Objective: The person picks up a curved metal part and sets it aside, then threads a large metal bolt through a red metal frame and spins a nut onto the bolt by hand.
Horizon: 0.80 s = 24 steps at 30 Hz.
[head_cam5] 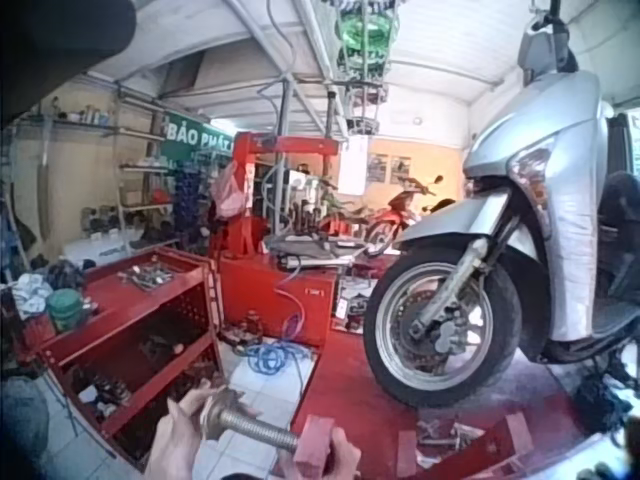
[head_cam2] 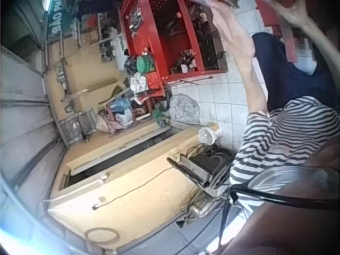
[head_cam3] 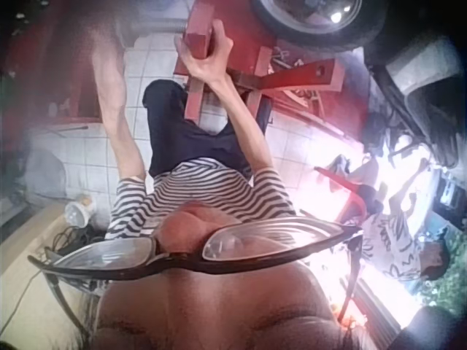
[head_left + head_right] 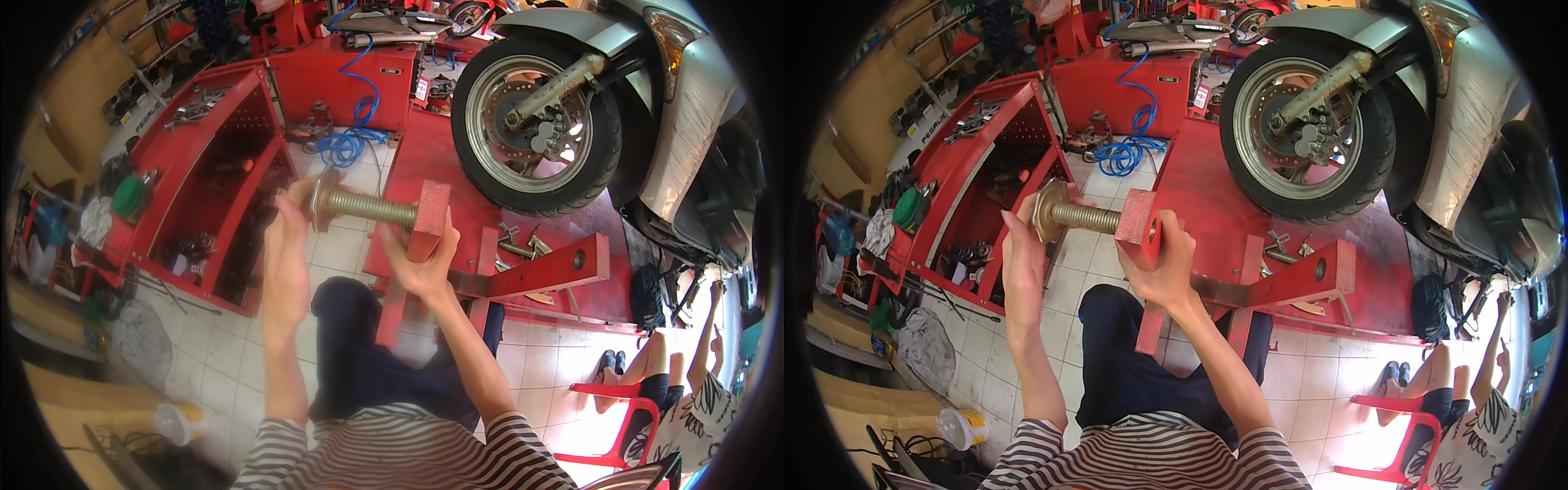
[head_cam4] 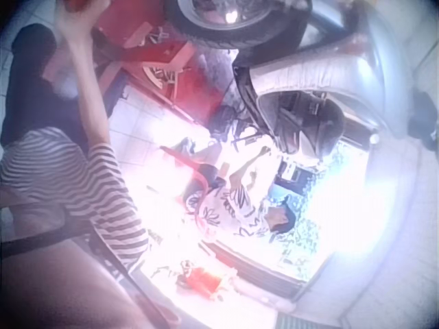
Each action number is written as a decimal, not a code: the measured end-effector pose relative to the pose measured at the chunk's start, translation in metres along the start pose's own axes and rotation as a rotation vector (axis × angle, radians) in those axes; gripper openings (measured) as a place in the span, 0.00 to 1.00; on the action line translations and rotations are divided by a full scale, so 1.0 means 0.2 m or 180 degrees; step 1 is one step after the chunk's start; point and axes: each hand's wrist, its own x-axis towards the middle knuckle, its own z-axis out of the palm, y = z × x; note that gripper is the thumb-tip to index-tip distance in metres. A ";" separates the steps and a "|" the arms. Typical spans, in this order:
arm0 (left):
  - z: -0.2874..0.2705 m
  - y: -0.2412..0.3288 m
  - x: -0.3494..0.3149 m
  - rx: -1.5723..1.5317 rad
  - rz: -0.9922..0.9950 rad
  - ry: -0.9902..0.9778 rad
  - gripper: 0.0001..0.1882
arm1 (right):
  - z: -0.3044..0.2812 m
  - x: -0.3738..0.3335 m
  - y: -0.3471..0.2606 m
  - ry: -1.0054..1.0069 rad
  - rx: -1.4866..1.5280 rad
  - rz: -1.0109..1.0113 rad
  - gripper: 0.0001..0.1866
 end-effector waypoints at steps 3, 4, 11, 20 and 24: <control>0.06 0.01 0.02 -0.0520 0.0675 0.0078 0.30 | -0.01 0.00 -0.01 -0.0063 -0.0031 0.0067 0.20; 0.07 0.02 0.03 -0.0484 0.0959 0.0142 0.30 | -0.02 -0.01 -0.01 -0.0073 -0.0055 0.0000 0.20; 0.04 -0.01 0.03 -0.0307 0.1026 0.0386 0.11 | -0.06 0.02 -0.05 -0.0599 -0.0106 -0.0171 0.20; 0.10 0.00 0.04 -0.0511 0.0159 0.0249 0.26 | -0.04 0.05 -0.09 -0.0538 -0.0036 -0.0226 0.17; 0.12 -0.02 0.04 -0.0472 0.0230 0.0228 0.27 | -0.06 0.05 -0.07 -0.0630 0.0025 -0.0198 0.19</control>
